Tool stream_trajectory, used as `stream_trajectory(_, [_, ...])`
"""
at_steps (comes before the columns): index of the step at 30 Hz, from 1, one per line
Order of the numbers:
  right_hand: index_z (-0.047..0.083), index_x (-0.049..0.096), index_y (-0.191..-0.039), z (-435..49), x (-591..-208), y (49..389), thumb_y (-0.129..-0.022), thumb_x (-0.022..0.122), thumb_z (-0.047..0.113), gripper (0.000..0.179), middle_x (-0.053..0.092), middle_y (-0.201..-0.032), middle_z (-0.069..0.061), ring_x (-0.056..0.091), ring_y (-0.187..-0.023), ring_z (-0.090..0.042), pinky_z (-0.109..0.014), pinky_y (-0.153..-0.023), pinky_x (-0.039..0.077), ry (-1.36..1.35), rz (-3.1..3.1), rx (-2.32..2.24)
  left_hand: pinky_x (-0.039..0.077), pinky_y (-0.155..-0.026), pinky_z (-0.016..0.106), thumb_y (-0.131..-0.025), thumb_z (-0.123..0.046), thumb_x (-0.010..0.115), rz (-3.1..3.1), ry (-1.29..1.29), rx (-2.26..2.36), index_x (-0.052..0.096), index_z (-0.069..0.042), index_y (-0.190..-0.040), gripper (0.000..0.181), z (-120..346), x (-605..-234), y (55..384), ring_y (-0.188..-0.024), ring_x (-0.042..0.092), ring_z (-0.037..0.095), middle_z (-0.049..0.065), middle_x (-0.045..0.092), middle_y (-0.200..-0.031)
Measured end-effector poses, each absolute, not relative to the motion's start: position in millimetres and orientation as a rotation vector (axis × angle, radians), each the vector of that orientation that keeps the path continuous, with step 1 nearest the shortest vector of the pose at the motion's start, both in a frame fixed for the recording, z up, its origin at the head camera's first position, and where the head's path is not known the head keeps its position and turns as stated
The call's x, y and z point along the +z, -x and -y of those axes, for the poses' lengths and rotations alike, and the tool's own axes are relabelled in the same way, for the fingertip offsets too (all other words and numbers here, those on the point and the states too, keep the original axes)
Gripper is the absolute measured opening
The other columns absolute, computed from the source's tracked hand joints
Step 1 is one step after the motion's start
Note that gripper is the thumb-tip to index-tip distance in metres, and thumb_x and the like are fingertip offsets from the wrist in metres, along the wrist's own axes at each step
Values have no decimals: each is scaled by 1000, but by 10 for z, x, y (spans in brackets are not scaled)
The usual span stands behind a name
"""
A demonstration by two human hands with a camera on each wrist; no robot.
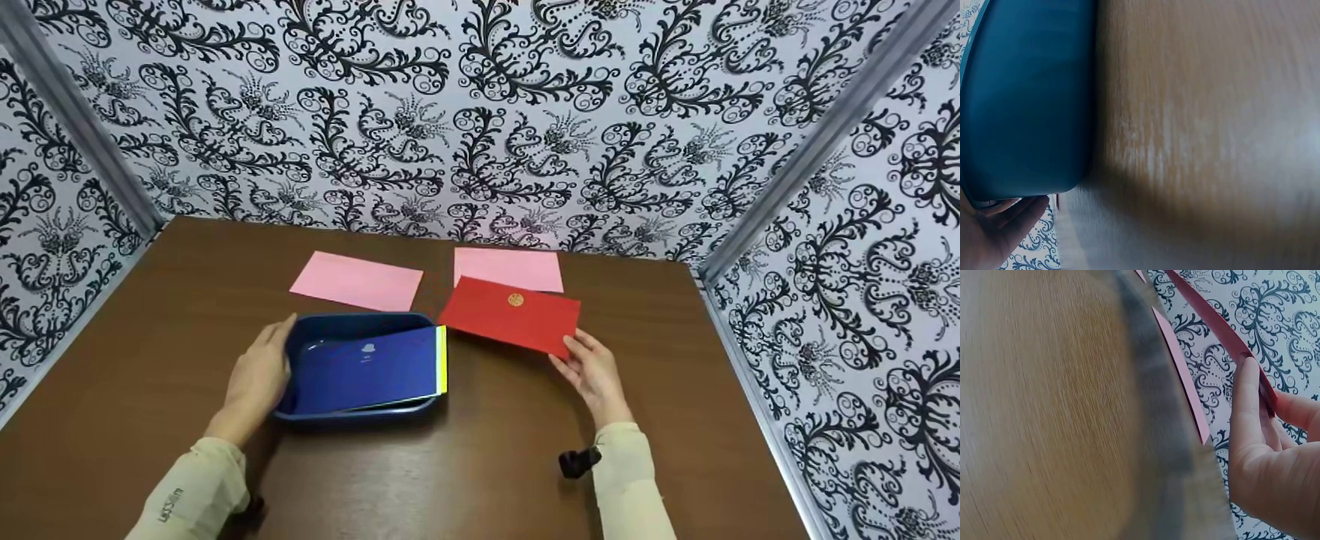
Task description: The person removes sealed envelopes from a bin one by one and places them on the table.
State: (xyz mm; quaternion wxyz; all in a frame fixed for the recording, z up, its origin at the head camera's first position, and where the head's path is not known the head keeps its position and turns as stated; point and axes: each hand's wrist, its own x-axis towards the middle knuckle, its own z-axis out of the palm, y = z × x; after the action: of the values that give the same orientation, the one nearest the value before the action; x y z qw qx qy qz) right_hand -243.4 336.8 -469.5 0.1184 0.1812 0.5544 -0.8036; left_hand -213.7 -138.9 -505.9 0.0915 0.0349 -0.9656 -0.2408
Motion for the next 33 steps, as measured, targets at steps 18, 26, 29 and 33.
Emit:
stream_trajectory(18, [9, 12, -160, -3572, -4776, 2510, -99, 59, 16, 77, 71, -93, 7, 71, -88, -9, -24, -86, 59, -554, -1677, -2274, 57, -71, 53, -94, 4, 49, 2881, -126, -696, 41, -11, -152, 60, 1386, -5069, 2136, -82, 67, 43, 19, 53, -142])
stream_trajectory(26, [10, 17, -158, -3645, -4831, 2555, -100, 58, 16, 71, 70, -90, 5, 70, -84, -9, -23, -84, 60, -613, -1645, -2280, 57, -74, 56, -95, 2, 47, 2867, -127, -706, 42, -11, -151, 58, 1386, -5077, 2151, -85, 68, 45, 18, 54, -142])
stream_trajectory(29, [12, 15, -160, -3666, -4848, 2564, -100, 57, 18, 73, 71, -90, 6, 69, -84, -9, -23, -83, 60, -641, -1649, -2269, 57, -73, 56, -95, 2, 48, 2863, -124, -701, 43, -11, -151, 58, 1385, -5078, 2150, -84, 68, 45, 19, 54, -141])
stream_trajectory(33, [14, 16, -160, -3690, -4853, 2575, -100, 58, 21, 74, 71, -90, 8, 70, -86, -9, -23, -86, 59, -670, -1637, -2268, 57, -72, 56, -95, 2, 48, 2858, -122, -699, 43, -11, -151, 58, 1388, -5081, 2149, -84, 68, 45, 19, 54, -141])
